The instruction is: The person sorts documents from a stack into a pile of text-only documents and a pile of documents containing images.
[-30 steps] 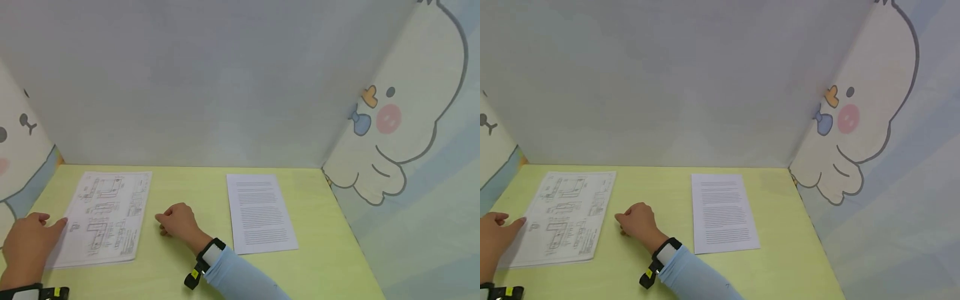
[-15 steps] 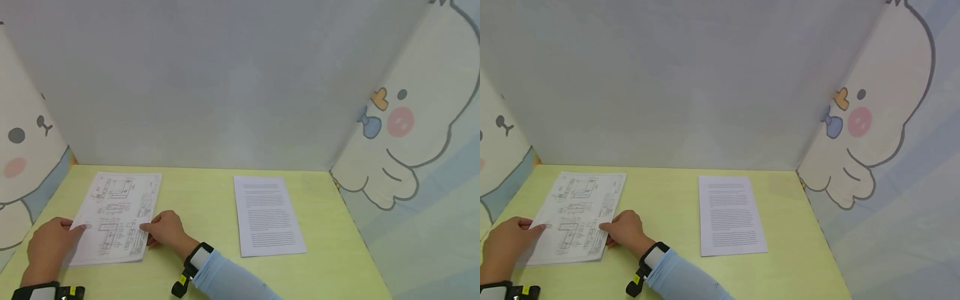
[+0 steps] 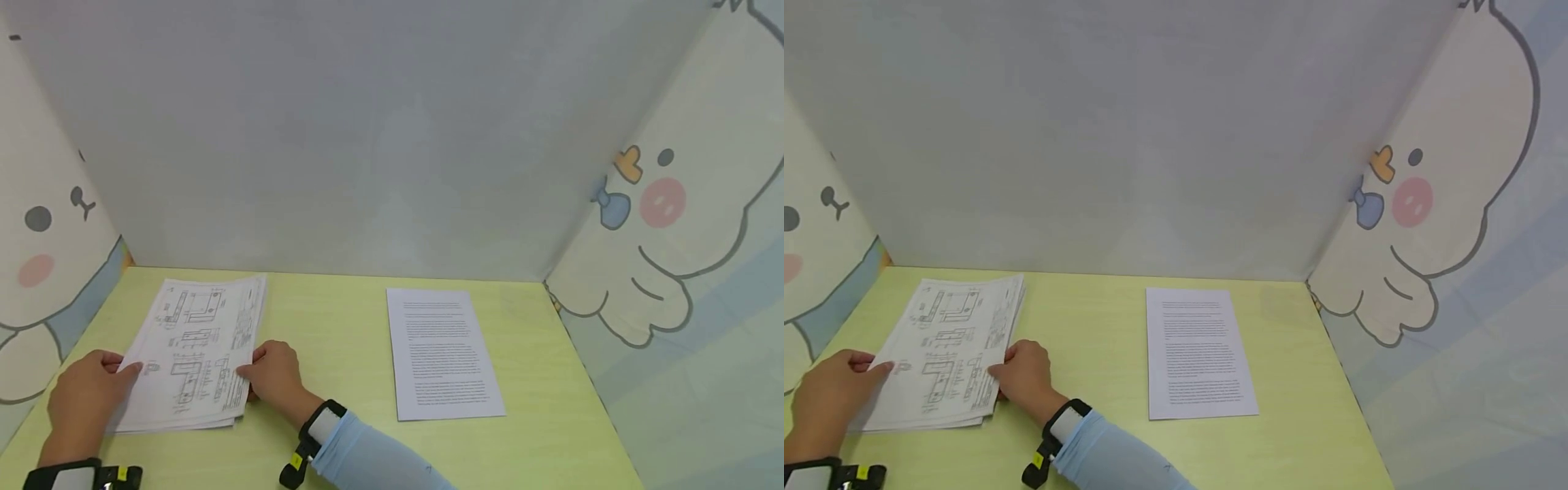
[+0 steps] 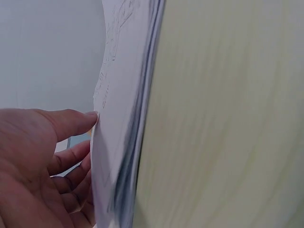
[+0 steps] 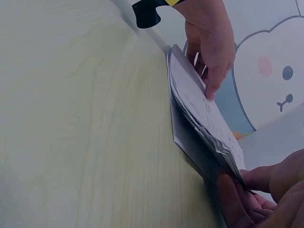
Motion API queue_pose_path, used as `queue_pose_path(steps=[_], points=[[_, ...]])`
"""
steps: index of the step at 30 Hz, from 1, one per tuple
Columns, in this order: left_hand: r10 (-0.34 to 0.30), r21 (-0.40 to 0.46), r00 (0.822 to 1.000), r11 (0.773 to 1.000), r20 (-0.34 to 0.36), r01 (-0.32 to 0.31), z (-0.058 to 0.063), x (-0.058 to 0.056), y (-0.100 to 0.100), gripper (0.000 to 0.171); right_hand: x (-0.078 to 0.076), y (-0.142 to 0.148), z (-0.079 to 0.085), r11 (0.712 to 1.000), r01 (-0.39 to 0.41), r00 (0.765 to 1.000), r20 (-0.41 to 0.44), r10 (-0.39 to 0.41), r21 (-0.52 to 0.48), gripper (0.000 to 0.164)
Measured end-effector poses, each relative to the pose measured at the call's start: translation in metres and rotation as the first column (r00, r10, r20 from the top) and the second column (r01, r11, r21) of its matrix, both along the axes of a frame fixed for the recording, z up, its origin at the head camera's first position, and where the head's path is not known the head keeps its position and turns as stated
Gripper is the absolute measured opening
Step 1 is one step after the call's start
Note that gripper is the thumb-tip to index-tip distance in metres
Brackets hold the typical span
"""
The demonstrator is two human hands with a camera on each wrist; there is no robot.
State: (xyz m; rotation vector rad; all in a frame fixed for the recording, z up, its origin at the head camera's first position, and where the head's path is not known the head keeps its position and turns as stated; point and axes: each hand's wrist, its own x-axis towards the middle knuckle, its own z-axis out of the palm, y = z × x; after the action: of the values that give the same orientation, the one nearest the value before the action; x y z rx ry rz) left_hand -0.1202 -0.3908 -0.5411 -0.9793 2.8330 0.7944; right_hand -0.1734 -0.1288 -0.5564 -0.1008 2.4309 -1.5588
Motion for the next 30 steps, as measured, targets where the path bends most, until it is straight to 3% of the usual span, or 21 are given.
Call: queue_pose_path(steps=[4, 7, 11, 15, 20, 25, 30], points=[[0.009, 0.004, 1.0, 1.0, -0.021, -0.009, -0.005, -0.004, -0.003, 0.058, 0.0, 0.005, -0.001, 1.0, 0.012, 0.992, -0.123, -0.009, 0.024, 0.018], [0.01, 0.005, 0.999, 1.0, -0.037, -0.01, -0.005, -0.007, -0.002, 0.059, -0.002, 0.007, -0.001, 0.999, 0.02, 0.987, -0.156, -0.024, -0.029, 0.017], [0.029, 0.003, 0.999, 1.0, -0.04, -0.029, -0.003, -0.008, 0.0, 0.06, -0.006, 0.007, -0.002, 0.988, 0.045, 0.993, -0.098, -0.06, -0.15, 0.017], [0.04, 0.074, 0.998, 0.997, -0.055, -0.036, -0.005, -0.008, 0.001, 0.065, -0.008, 0.009, 0.0, 0.961, 0.07, 0.997, -0.015, -0.077, -0.266, 0.018], [0.067, 0.167, 0.991, 0.985, -0.115, -0.048, -0.011, -0.009, -0.001, 0.053, -0.011, 0.017, 0.004, 0.949, 0.066, 0.998, 0.017, -0.064, -0.308, 0.018], [0.126, 0.31, 0.982, 0.947, -0.14, -0.078, -0.011, -0.012, 0.002, 0.055, -0.016, 0.031, 0.0, 0.959, 0.066, 0.997, -0.01, -0.071, -0.277, 0.016], [0.109, 0.428, 0.981, 0.903, -0.162, -0.03, -0.01, -0.017, 0.019, 0.061, -0.023, 0.055, -0.005, 0.957, 0.06, 0.997, -0.028, -0.071, -0.283, 0.014]])
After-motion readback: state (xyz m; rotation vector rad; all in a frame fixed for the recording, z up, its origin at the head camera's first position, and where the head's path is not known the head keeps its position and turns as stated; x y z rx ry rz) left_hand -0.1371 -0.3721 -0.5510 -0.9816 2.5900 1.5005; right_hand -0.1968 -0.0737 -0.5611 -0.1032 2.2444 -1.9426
